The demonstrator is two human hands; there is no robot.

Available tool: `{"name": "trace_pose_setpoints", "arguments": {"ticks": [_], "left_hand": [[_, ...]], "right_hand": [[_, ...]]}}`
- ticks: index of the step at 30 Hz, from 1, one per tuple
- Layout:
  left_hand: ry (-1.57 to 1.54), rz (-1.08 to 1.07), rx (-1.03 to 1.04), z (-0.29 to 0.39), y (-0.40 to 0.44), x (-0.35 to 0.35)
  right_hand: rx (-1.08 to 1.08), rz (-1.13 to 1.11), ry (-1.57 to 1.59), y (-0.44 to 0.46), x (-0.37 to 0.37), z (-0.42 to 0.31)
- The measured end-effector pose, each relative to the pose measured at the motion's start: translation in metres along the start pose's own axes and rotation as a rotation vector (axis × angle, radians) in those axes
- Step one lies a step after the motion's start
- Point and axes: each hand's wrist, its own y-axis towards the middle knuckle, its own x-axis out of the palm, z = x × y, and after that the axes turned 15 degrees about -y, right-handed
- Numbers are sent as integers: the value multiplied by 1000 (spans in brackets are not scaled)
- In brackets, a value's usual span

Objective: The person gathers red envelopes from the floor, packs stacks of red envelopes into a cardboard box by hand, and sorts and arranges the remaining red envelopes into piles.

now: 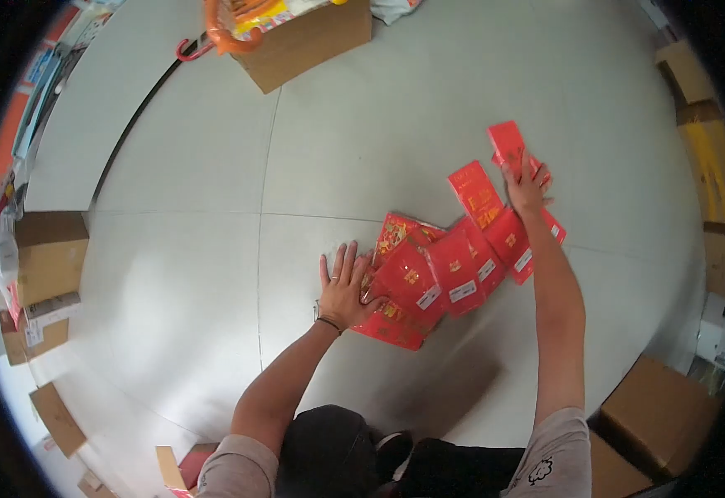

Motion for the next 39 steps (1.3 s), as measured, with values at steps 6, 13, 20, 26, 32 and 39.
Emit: {"name": "trace_pose_setpoints", "arguments": {"ticks": [6,13,20,26,32,39], "left_hand": [[2,55,41,21,25,-16],[-19,169,160,34,98,16],[-241,271,79,48,42,76],[-390,20,-141,39,-71,82],[-310,-55,-507,42,-122,86],[-339,-26,-639,19,-158,98]], "right_hand": [[-153,-64,-47,-47,-32,-2],[-237,-96,-48,-74,14,12],[-332,-311,-111,-143,9,30],[-570,-662,35,-188,82,38],[-562,-632,-44,-349,24,55],[-647,265,317,-346,42,113]]}}
